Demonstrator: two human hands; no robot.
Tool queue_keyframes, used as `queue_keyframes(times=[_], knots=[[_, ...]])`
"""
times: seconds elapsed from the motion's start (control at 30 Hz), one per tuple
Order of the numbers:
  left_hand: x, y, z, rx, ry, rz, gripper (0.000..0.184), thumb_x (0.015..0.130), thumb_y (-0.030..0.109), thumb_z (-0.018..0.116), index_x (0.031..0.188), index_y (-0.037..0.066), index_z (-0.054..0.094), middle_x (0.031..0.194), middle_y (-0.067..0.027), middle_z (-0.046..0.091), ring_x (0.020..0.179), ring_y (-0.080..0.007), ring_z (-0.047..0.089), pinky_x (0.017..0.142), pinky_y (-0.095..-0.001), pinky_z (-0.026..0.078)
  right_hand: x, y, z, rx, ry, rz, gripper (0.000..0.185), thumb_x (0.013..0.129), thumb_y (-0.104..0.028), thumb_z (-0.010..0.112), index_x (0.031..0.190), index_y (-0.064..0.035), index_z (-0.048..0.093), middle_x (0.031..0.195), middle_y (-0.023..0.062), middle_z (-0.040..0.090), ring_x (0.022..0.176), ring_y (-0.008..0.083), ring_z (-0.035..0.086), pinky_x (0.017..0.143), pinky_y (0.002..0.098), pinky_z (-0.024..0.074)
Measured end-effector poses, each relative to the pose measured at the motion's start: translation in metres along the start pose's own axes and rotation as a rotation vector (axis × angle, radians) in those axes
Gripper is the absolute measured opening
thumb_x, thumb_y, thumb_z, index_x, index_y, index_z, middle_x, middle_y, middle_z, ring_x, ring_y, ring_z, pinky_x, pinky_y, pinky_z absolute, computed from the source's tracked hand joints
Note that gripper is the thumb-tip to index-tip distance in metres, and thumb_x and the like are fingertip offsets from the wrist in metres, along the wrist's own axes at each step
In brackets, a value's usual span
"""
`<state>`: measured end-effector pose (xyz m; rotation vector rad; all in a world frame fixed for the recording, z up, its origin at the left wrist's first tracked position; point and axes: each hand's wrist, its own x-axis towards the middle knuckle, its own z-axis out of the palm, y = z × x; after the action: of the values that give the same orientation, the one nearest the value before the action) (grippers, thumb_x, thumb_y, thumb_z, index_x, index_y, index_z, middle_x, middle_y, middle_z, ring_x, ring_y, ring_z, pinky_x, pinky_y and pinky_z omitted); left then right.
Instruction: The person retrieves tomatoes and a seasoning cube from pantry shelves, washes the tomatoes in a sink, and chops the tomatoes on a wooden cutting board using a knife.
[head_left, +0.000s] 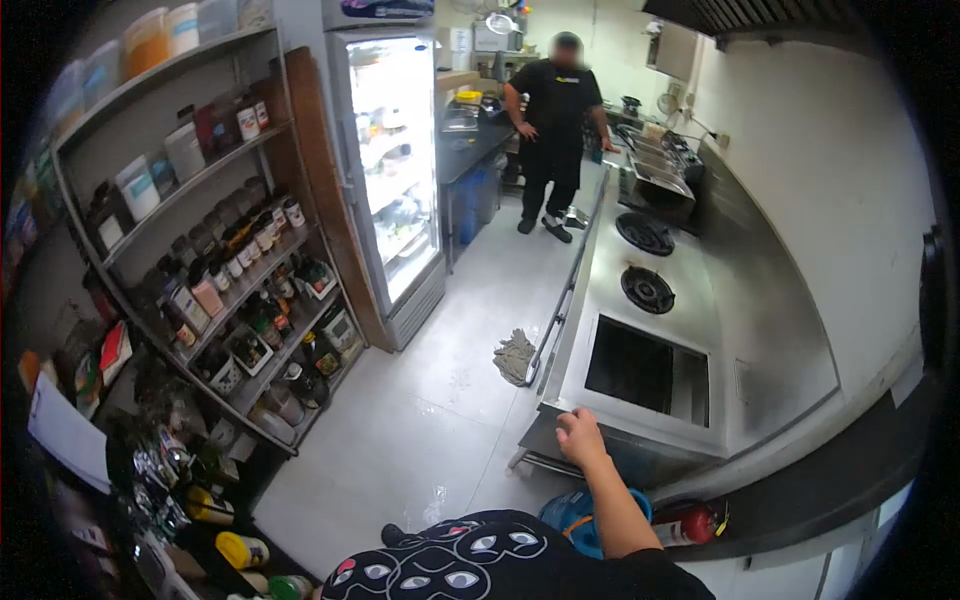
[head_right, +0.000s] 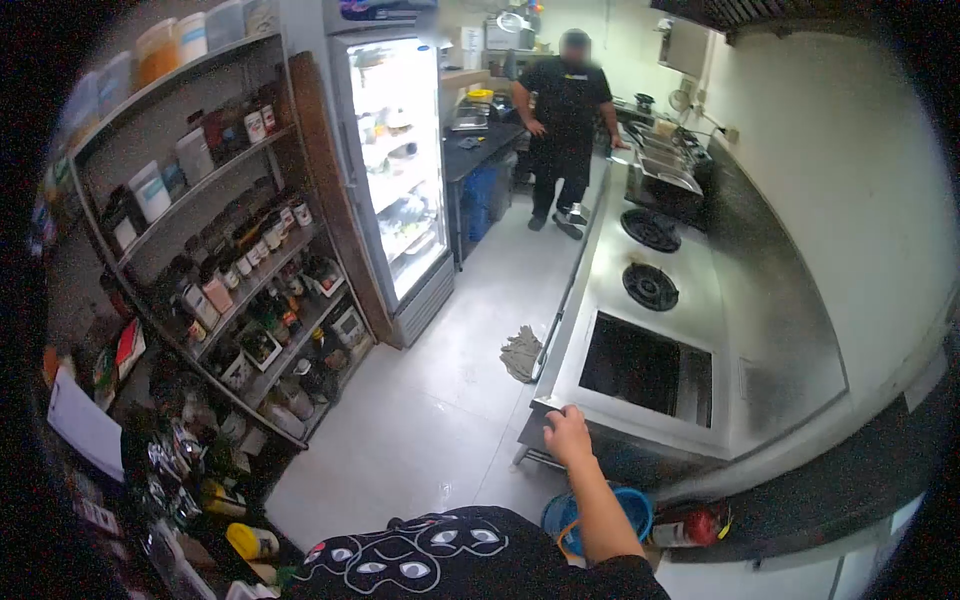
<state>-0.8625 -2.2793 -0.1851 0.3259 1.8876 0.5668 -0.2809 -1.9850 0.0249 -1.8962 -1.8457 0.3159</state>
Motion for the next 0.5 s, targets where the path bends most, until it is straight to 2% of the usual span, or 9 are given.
queue_keyframes(times=[0.17,0.3,0.33,0.37,0.4,0.5], knots=[[-0.036,-0.012,-0.005,-0.06,-0.012,0.227,0.027,0.087,0.029,0.049,0.067,0.01,0.049,0.057,-0.0035,0.045,0.047,-0.0127,0.042,0.041,-0.0275,0.033,0.013,-0.002,0.008,-0.01,-0.076,0.002,0.028,0.074,-0.019,0.066,0.1,-0.0115,0.064,0.111,0.0186,0.05,0.109,0.0352,0.046,0.093,0.0425,0.0408],[-0.079,0.015,0.004,-0.071,-0.072,0.667,0.028,0.087,0.026,0.048,0.064,0.01,0.048,0.055,-0.0034,0.043,0.047,-0.0112,0.04,0.041,-0.0261,0.03,0.015,0.006,0.016,-0.015,-0.145,0.022,0.03,0.074,-0.021,0.067,0.102,-0.0117,0.064,0.113,0.0187,0.049,0.11,0.0352,0.046,0.094,0.0423,0.0407],[-0.096,0.034,0.011,-0.093,-0.061,0.712,0.032,0.088,0.027,0.046,0.061,0.01,0.045,0.05,-0.0019,0.04,0.042,-0.01,0.036,0.038,-0.0265,0.027,0.012,0.008,0.017,-0.011,-0.151,0.03,0.03,0.074,-0.021,0.067,0.102,-0.0118,0.064,0.114,0.0187,0.049,0.111,0.0354,0.046,0.094,0.0422,0.0406],[-0.072,0.026,0.009,-0.114,-0.045,0.417,0.033,0.087,0.028,0.046,0.06,0.01,0.046,0.049,-0.0021,0.039,0.041,-0.0105,0.035,0.037,-0.0274,0.026,0.01,0.009,0.019,-0.007,-0.162,0.042,0.031,0.074,-0.022,0.067,0.103,-0.0118,0.064,0.115,0.0187,0.049,0.111,0.0355,0.045,0.094,0.0421,0.0405],[-0.064,0.025,0.009,-0.143,-0.028,0.255,0.033,0.087,0.028,0.047,0.06,0.01,0.046,0.049,-0.0022,0.039,0.04,-0.0112,0.035,0.037,-0.028,0.026,0.007,0.009,0.02,-0.006,-0.166,0.049,0.031,0.074,-0.022,0.066,0.103,-0.0119,0.064,0.116,0.0188,0.048,0.112,0.0356,0.045,0.094,0.042,0.0404],[-0.045,0.02,0.004,-0.183,0.007,0.096,0.033,0.086,0.03,0.048,0.06,0.011,0.048,0.049,-0.0027,0.04,0.039,-0.0132,0.036,0.036,-0.0298,0.027,-0.004,0.008,0.019,0.0,-0.179,0.076,0.032,0.075,-0.023,0.066,0.105,-0.012,0.063,0.119,0.0192,0.047,0.113,0.0361,0.044,0.095,0.0417,0.04]])
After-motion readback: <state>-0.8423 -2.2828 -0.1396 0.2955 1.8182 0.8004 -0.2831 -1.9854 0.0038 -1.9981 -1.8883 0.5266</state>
